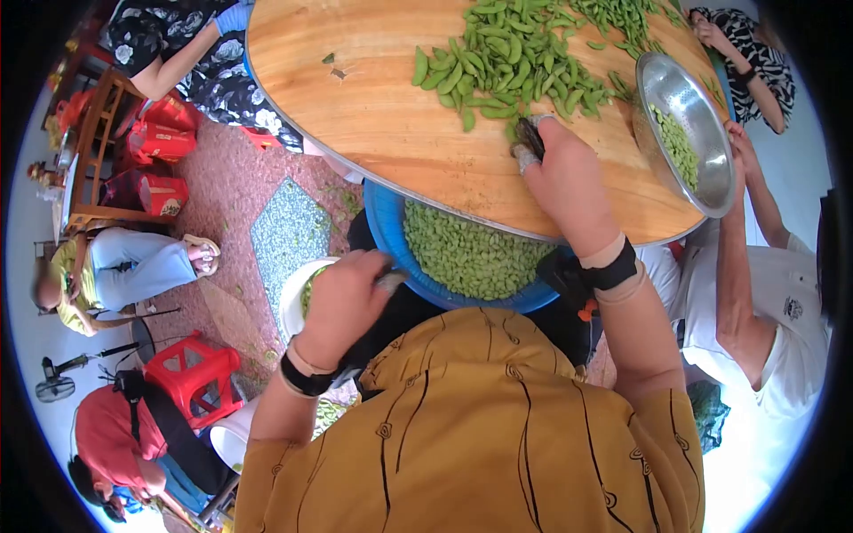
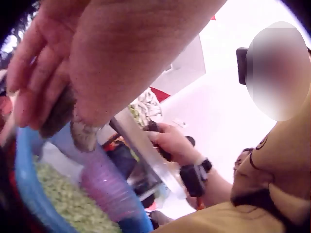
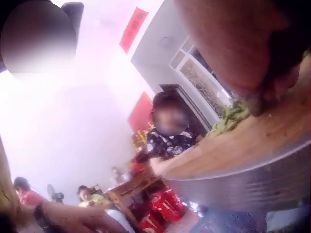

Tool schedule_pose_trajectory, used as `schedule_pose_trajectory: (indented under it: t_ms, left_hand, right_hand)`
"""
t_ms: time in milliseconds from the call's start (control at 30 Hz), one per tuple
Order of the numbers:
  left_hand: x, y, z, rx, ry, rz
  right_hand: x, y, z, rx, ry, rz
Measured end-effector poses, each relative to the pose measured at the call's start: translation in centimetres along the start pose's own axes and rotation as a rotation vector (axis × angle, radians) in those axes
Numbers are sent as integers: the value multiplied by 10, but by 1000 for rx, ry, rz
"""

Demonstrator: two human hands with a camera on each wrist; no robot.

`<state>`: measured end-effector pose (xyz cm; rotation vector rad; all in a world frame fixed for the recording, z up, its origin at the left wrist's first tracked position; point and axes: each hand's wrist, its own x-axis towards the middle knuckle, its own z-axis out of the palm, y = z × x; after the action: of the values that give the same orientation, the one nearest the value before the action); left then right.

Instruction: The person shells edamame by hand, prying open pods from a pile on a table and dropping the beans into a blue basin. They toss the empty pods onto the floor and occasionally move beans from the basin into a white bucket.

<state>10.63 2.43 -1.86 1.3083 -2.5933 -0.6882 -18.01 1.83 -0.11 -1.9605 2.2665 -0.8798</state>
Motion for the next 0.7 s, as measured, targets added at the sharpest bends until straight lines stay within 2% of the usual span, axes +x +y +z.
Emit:
schedule_pose_trajectory:
  t_ms: [33,67,100,133,167,200,233,267,333,400,467,500,567,700]
  left_hand:
    - [9,11,-3,-163,46,57]
    - [17,22,-5,-166,58,54]
    - [24,32,-8,-242,119,142]
    - [32,41,-9,-315,180,232]
    - [41,53,-9,-317,186,230]
    - [50,66,-8,-406,260,303]
    - [58,71,-8,-496,334,377]
    - [63,70,-8,-500,340,379]
    - [70,65,0,-637,-61,487]
    - [71,62,4,-567,-77,529]
    - [67,63,-5,-728,-440,322]
    - [65,62,-5,-727,-448,320]
    - [61,60,-3,-1146,-648,74]
    - [59,55,-1,-1086,-585,105]
  right_hand:
    - [-1,-1,-2,64,-15,27]
    - [-4,-3,-5,127,-35,52]
    - [-8,-3,-10,124,-39,42]
    - [-13,-4,-19,268,-176,99]
    - [-18,-6,-27,410,-312,157]
    - [-25,-8,-36,407,-311,150]
    - [-33,-10,-46,485,-394,136]
    - [-40,-12,-53,562,-478,124]
    - [-53,-17,-63,609,-479,174]
    - [-57,-18,-67,665,-479,232]
    - [-62,-17,-69,798,-449,307]
    - [-64,-17,-68,802,-448,315]
    - [-66,-16,-64,778,-497,241]
    - [-69,-17,-52,779,-449,118]
